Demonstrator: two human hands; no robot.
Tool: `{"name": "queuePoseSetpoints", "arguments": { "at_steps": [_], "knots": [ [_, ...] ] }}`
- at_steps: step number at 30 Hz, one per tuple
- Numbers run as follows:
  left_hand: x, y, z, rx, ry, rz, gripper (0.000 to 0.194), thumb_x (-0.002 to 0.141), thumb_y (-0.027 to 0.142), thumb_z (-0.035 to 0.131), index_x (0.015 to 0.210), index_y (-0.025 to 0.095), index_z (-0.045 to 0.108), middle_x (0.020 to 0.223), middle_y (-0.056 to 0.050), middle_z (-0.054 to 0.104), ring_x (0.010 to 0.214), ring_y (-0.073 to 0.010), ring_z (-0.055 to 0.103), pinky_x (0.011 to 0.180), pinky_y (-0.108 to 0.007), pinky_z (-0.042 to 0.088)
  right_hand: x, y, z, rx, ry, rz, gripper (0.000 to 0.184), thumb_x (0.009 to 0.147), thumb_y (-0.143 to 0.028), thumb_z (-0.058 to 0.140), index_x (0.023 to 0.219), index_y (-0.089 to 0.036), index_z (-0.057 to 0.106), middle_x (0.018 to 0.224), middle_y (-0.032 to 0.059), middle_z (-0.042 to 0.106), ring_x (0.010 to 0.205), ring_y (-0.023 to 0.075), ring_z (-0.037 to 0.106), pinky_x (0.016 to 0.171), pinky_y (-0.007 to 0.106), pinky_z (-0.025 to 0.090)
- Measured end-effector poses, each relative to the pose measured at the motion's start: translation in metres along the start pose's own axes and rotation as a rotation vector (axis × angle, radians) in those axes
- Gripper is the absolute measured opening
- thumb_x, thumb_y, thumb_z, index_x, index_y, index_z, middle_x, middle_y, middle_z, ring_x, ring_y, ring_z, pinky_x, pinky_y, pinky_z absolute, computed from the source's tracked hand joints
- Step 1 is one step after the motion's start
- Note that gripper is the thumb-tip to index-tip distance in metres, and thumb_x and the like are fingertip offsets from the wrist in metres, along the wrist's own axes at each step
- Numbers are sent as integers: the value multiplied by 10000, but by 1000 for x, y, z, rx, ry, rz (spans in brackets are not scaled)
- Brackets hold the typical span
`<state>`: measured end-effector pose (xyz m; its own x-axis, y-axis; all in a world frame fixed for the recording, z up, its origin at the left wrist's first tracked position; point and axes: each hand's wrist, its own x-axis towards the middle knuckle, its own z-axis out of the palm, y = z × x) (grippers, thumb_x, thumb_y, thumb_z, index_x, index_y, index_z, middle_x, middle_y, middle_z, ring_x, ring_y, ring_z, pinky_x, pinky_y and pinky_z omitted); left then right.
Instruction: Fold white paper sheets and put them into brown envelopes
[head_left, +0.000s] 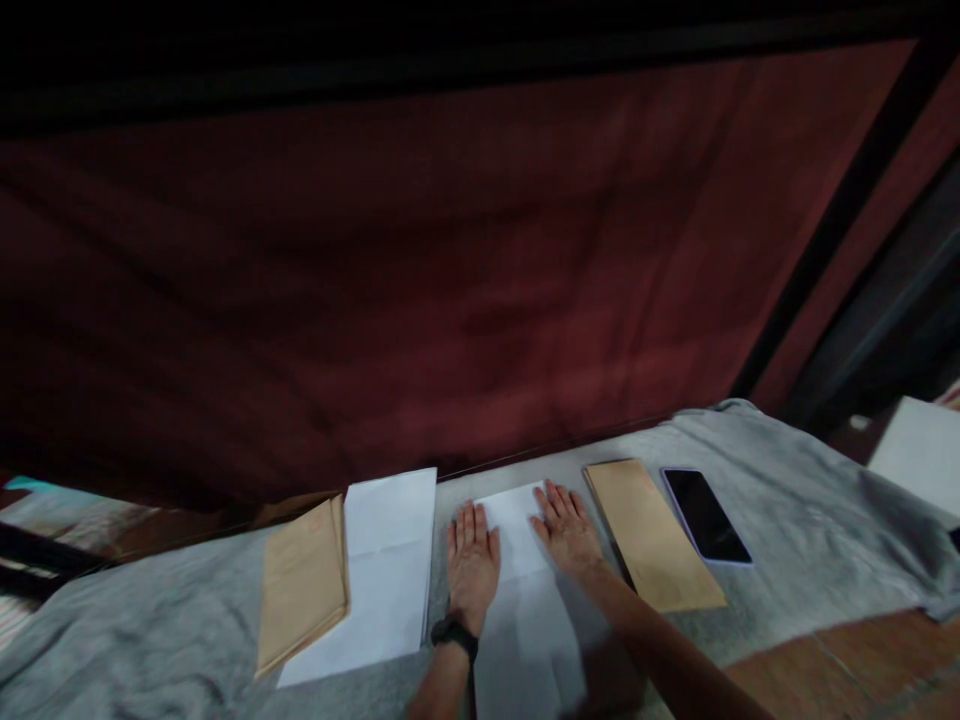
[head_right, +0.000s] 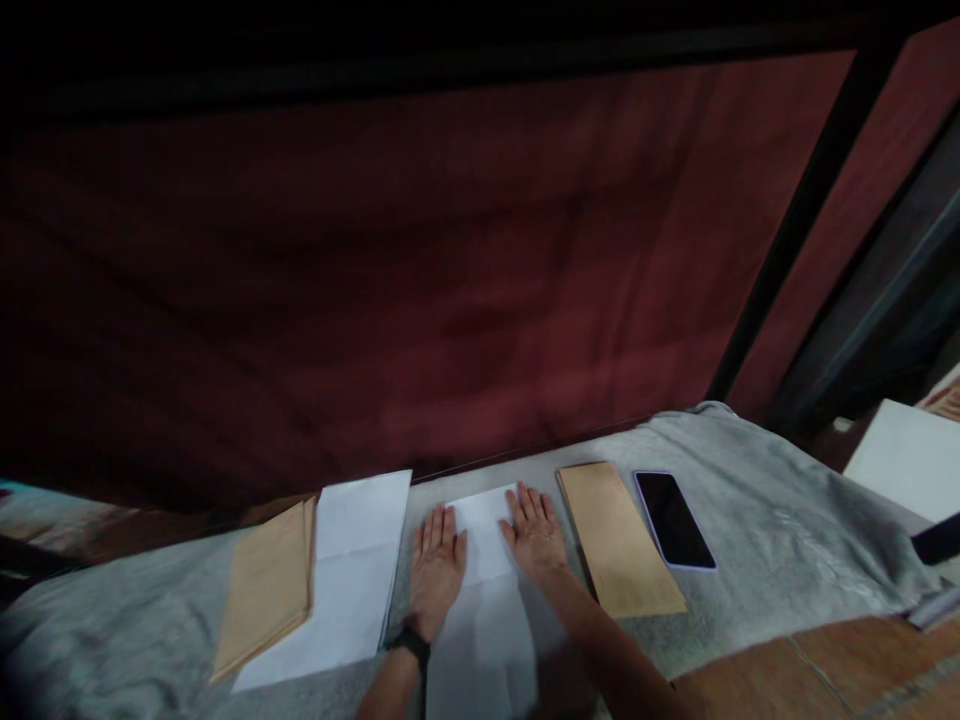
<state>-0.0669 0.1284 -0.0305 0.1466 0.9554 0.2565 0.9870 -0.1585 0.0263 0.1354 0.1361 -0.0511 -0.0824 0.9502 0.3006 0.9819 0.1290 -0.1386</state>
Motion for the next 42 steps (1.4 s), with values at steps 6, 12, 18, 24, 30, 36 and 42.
{"name": "queuePoseSetpoints", "arguments": {
  "at_steps": [6, 12, 18, 24, 30, 36, 42],
  "knots": [
    [9, 61, 4, -152, -84, 135, 544, 1022, 283, 268, 1535, 146, 388, 1608, -78, 374, 1509, -222, 290, 1246, -451, 261, -1, 2, 2, 4, -28, 13, 544, 1030, -397, 332, 1550, -241, 381, 1596, 81, 379, 1469, 254, 360, 1225, 474, 203],
    [13, 56, 4, -138, -81, 101, 550, 1024, 314, 282, 1541, 150, 378, 1612, -78, 359, 1511, -231, 285, 1247, -465, 254, -1, 4, 0, -5, -40, -10, 529, 1029, -351, 344, 1534, -209, 412, 1600, 106, 368, 1462, 262, 371, 1224, 476, 204],
    [8, 23, 1, -80, -45, 53, 565, 997, 257, 295, 1548, 154, 365, 1586, -91, 403, 1501, -238, 310, 1228, -476, 281, -2, 3, 0, 36, -7, 5, 536, 1039, -392, 333, 1540, -215, 402, 1590, 105, 378, 1457, 271, 382, 1222, 499, 205],
    [0, 3, 1, -34, -4, -23, 570, 994, 288, 311, 1537, 133, 380, 1585, -109, 395, 1495, -254, 323, 1219, -485, 286, -1, 1, -5, 35, -6, 12, 530, 1042, -405, 334, 1528, -214, 421, 1591, 95, 377, 1449, 269, 394, 1218, 491, 210],
    [-14, -18, 0, -17, 37, -66, 556, 1001, 301, 307, 1524, 143, 412, 1558, -99, 451, 1475, -243, 365, 1222, -458, 288, 0, 0, -6, 46, -50, 25, 548, 1042, -432, 321, 1531, -205, 417, 1600, 100, 361, 1457, 276, 380, 1216, 489, 206],
    [-32, -27, -3, -36, 131, -97, 565, 1004, 290, 283, 1521, 99, 407, 1502, -155, 514, 1419, -277, 454, 1169, -483, 380, 0, 1, -1, 66, -35, 18, 555, 1043, -432, 294, 1537, -206, 408, 1601, 104, 353, 1460, 280, 376, 1209, 502, 218],
    [-87, -3, -20, -144, 53, 49, 598, 1006, 353, 382, 1576, 194, 299, 1596, -96, 395, 1471, -264, 372, 1156, -484, 409, 0, 0, -4, 45, -39, 23, 543, 1039, -412, 310, 1529, -207, 421, 1592, 98, 378, 1459, 275, 377, 1211, 491, 209]
  ]
}}
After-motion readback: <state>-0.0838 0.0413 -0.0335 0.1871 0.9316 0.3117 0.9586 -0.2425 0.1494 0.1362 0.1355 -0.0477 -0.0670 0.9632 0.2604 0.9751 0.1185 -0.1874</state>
